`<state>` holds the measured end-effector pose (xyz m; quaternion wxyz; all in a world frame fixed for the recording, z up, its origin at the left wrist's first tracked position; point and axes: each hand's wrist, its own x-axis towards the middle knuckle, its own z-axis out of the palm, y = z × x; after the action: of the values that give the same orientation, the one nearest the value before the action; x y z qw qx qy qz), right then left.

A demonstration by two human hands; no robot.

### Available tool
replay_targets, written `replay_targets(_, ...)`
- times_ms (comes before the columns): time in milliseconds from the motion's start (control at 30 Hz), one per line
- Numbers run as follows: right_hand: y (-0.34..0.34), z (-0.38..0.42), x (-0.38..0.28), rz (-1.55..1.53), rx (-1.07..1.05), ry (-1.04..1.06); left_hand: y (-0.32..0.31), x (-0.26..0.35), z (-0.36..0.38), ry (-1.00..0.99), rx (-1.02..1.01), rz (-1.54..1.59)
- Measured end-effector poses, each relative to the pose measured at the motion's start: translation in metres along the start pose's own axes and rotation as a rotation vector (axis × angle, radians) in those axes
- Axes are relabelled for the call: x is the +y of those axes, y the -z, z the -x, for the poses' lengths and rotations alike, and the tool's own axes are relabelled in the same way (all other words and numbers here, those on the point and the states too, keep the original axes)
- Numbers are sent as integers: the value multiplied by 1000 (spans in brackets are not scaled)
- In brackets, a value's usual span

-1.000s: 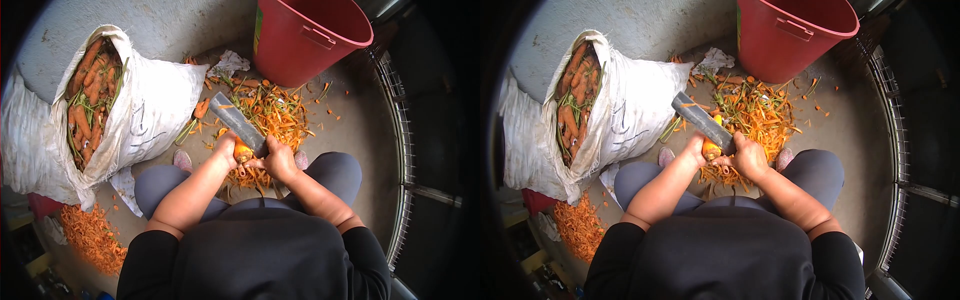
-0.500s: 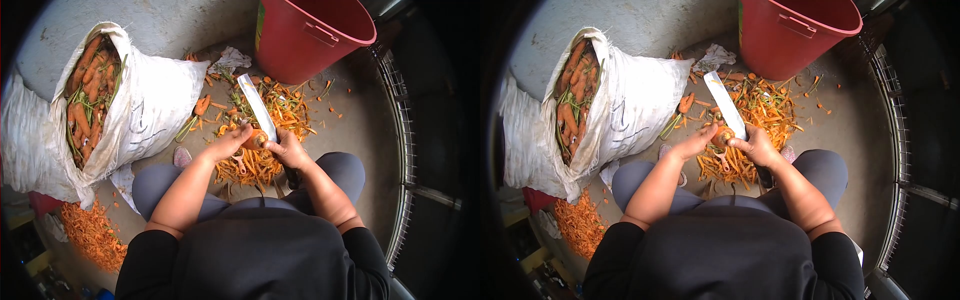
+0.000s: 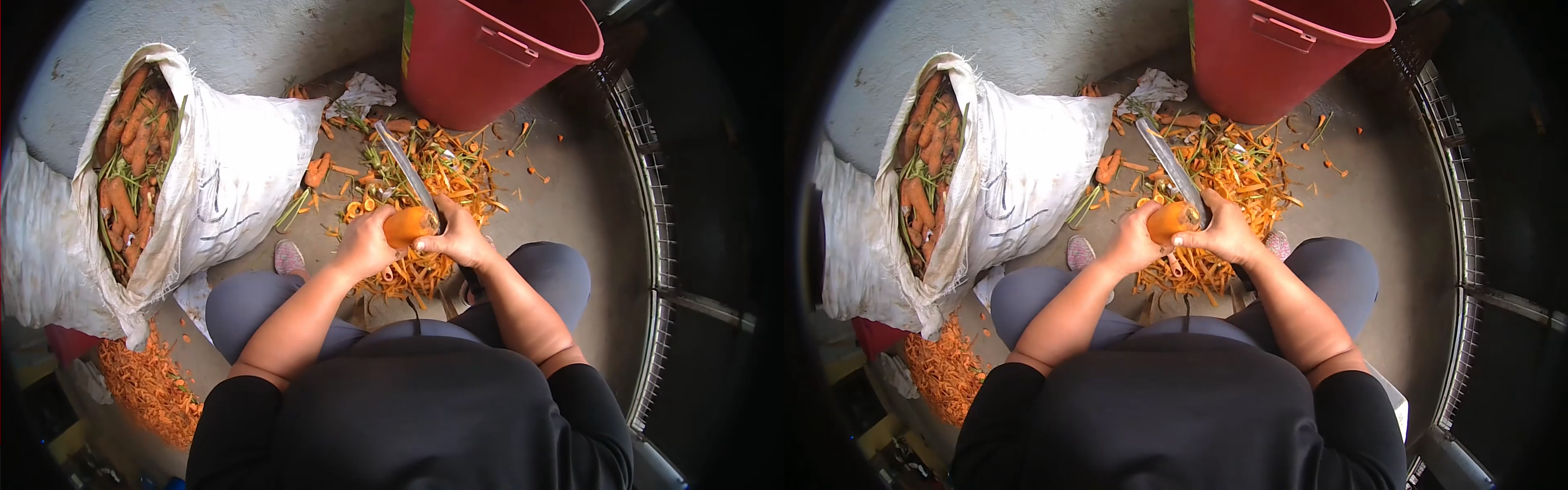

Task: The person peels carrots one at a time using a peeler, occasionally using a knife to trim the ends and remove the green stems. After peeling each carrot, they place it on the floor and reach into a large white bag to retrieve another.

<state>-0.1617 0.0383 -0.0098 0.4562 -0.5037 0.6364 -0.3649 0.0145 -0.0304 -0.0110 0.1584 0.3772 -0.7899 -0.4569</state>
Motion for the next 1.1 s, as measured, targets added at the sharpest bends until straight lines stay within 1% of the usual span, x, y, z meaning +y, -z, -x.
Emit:
replay_targets(133, 0, 4, -12, 179, 36, -15, 0, 0, 1, -40, 20, -48)
replay_targets(233, 1, 7, -15, 277, 40, -28, 1, 1, 1, -14, -37, -9)
replay_targets(333, 2, 8, -16, 344, 21, -44, 1, -11, 0, 19, -169, 14)
replay_targets(433, -1, 9, -10, 326, -7, -35, 2, -31, -3, 128, -429, 292)
replay_targets(533, -5, 9, -9, 251, -33, -31, 7, -39, -6, 144, -585, 270)
replay_targets(600, -6, 9, -3, 177, -32, -34, 5, -33, -3, 176, -484, 285)
replay_targets(633, -4, 8, -2, 188, -32, -24, 2, -28, -1, 189, -433, 291)
replay_targets(733, -1, 7, -3, 203, -21, -19, -10, -22, 5, 151, -198, 138)
replay_targets(833, -5, 7, -8, 176, 20, -59, -18, -12, 9, 46, 107, -123)
replay_targets(933, -10, 6, -6, 72, 50, -64, -20, -5, 10, 128, 208, -284)
replay_targets(1000, -8, 4, -4, -54, 32, -36, -7, 0, 5, 125, -58, -194)
replay_targets(1033, -8, 4, 0, -34, -19, 19, 1, -2, 0, 123, -193, -147)
replay_targets(1067, -9, 5, 6, -15, -70, 73, 7, -22, -4, 32, -480, 200)
replay_targets(1100, -8, 5, 4, 6, -124, 127, 9, -32, -5, 197, -736, 471)
